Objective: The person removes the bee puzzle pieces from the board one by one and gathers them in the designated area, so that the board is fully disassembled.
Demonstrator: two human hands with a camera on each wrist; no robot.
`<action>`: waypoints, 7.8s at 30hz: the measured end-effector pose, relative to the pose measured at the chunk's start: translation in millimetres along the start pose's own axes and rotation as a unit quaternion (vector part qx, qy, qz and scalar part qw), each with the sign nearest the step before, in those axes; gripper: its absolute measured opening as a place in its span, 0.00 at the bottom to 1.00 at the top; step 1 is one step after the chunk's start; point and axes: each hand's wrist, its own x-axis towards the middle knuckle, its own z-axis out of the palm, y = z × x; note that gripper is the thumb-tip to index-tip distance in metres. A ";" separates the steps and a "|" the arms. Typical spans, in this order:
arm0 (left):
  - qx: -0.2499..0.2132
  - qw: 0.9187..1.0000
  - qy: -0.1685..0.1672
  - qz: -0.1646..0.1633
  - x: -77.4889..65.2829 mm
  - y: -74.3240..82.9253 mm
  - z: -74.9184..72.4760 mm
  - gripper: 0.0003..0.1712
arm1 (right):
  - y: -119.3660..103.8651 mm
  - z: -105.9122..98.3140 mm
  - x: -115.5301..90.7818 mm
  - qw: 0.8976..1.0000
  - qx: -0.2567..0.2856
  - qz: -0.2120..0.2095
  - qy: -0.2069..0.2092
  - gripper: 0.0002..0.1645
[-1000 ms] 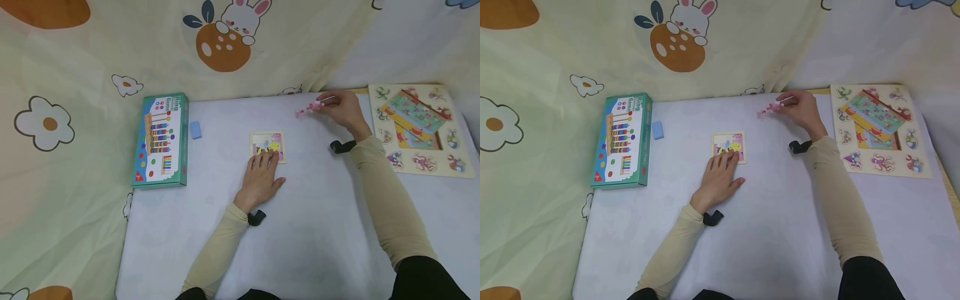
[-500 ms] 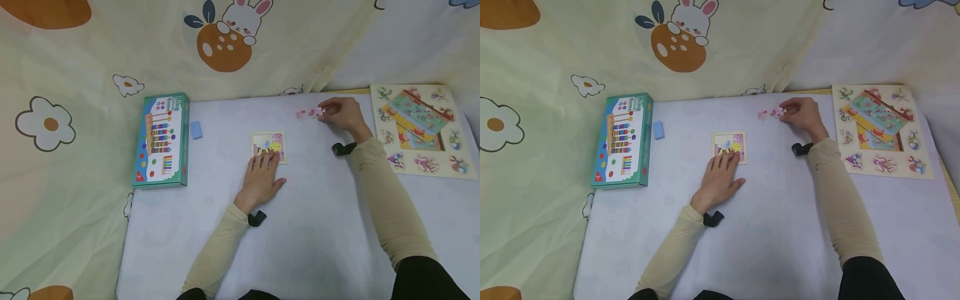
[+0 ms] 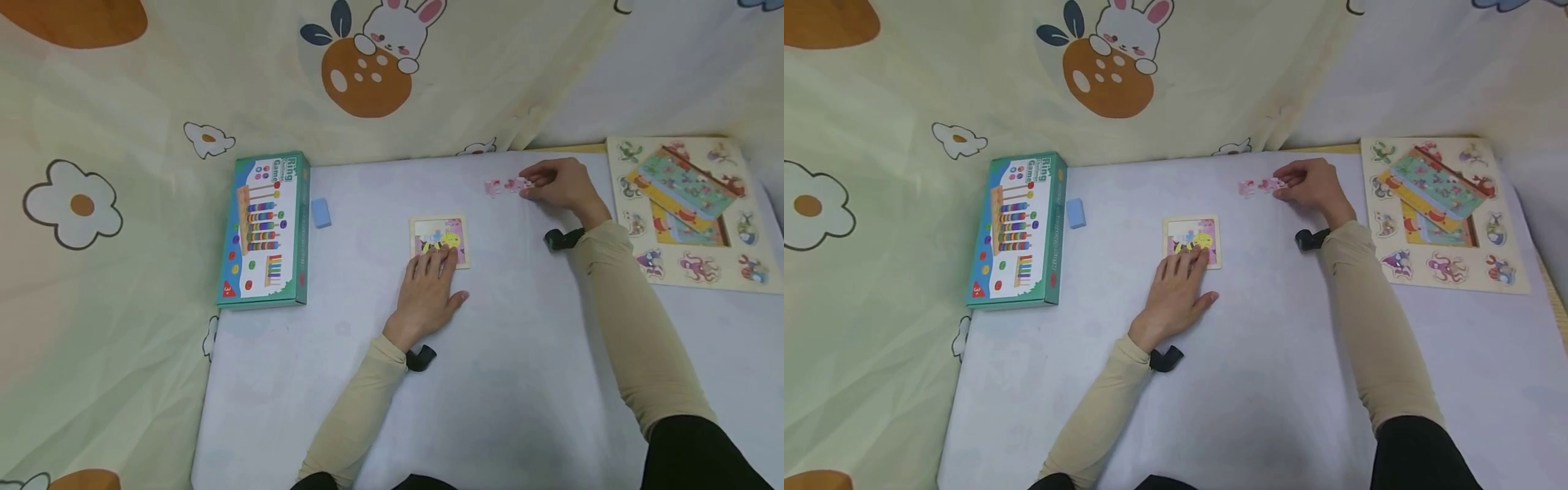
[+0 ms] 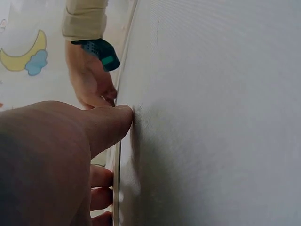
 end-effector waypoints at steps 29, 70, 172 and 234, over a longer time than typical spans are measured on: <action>0.004 1.000 0.001 0.002 -0.4 -0.3 1.1 0.48 | -85.9 79.9 -35.0 0.979 -0.081 -0.157 -0.100 0.13; 0.022 0.999 -0.016 -0.015 4.3 2.9 0.9 0.51 | -76.3 91.8 -39.2 0.978 -0.042 -0.181 -0.099 0.20; 0.030 0.999 0.014 -0.006 -5.2 4.2 9.0 0.47 | -87.8 66.4 -14.6 0.979 -0.040 -0.172 -0.104 0.17; 0.037 0.999 -0.011 -0.015 -13.8 8.1 11.9 0.49 | -128.0 115.4 -29.3 0.963 -0.019 -0.206 -0.172 0.05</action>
